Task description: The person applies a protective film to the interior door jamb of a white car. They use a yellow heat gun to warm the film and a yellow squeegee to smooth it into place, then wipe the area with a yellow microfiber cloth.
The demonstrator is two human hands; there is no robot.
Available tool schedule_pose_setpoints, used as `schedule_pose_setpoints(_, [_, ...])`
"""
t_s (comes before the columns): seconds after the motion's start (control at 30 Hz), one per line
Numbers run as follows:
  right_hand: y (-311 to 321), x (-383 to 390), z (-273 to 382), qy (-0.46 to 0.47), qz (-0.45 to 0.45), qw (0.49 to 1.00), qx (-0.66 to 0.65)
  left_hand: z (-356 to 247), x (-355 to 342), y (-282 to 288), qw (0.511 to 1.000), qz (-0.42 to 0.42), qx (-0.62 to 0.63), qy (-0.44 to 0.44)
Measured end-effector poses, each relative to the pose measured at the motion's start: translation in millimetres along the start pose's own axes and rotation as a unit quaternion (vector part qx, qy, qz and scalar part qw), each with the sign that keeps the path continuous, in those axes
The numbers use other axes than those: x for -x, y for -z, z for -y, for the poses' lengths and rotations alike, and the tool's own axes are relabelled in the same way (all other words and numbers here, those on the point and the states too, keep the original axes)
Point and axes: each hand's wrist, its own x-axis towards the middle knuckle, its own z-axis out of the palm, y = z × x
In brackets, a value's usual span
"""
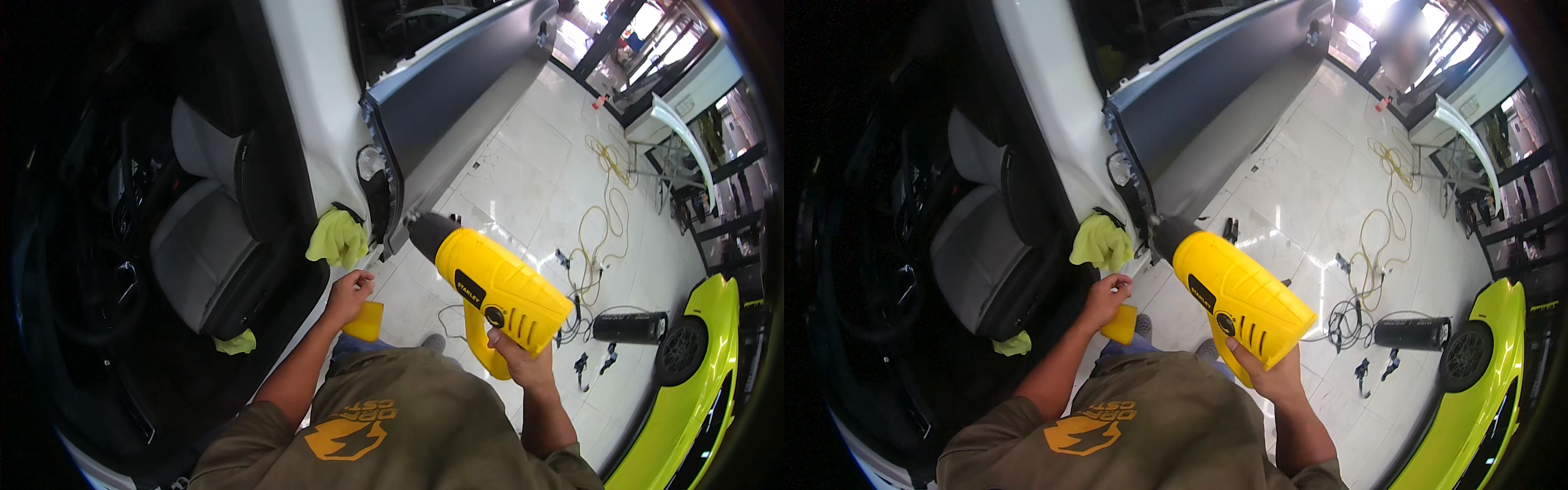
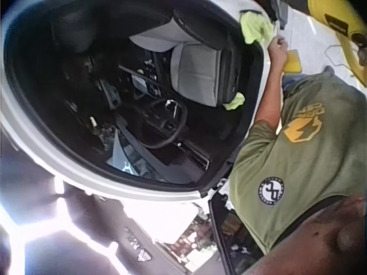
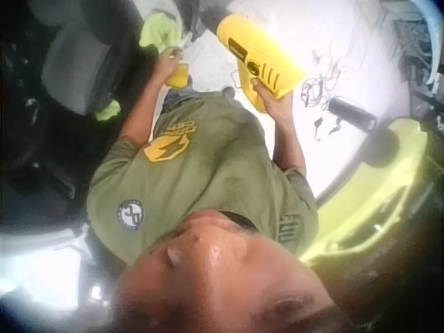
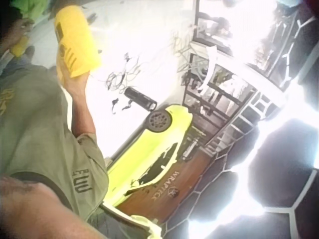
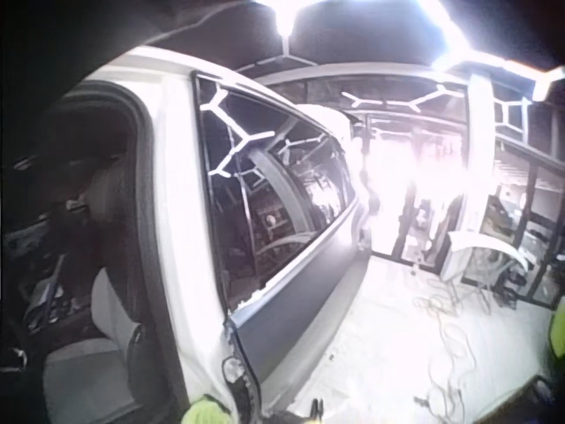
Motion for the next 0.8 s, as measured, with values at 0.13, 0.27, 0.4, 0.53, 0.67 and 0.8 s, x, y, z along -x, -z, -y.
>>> schedule_pose_setpoints(0.13, [14,6,-11,0.034,-0.004,0.999,-0.032,-6,1,-16,0.999,0.035,-0.027,0.026])
schedule_pose_setpoints(0.27, [30,4,-28,-0.035,-0.009,0.999,0.012,2,6,-37,0.996,0.074,-0.037,0.015])
schedule_pose_setpoints(0.4, [62,6,-92,-0.125,-0.01,0.991,-0.045,1,11,-53,0.99,0.121,-0.067,0.038])
schedule_pose_setpoints(0.53, [112,8,-201,-0.219,0.015,0.969,-0.112,24,17,-70,0.976,0.147,-0.018,0.161])
schedule_pose_setpoints(0.67, [156,3,-351,-0.324,-0.039,0.942,-0.076,17,16,-109,0.939,0.13,0.034,0.315])
schedule_pose_setpoints(0.8, [201,28,-534,-0.297,-0.064,0.931,0.2,4,24,-181,0.895,0.128,0.033,0.426])
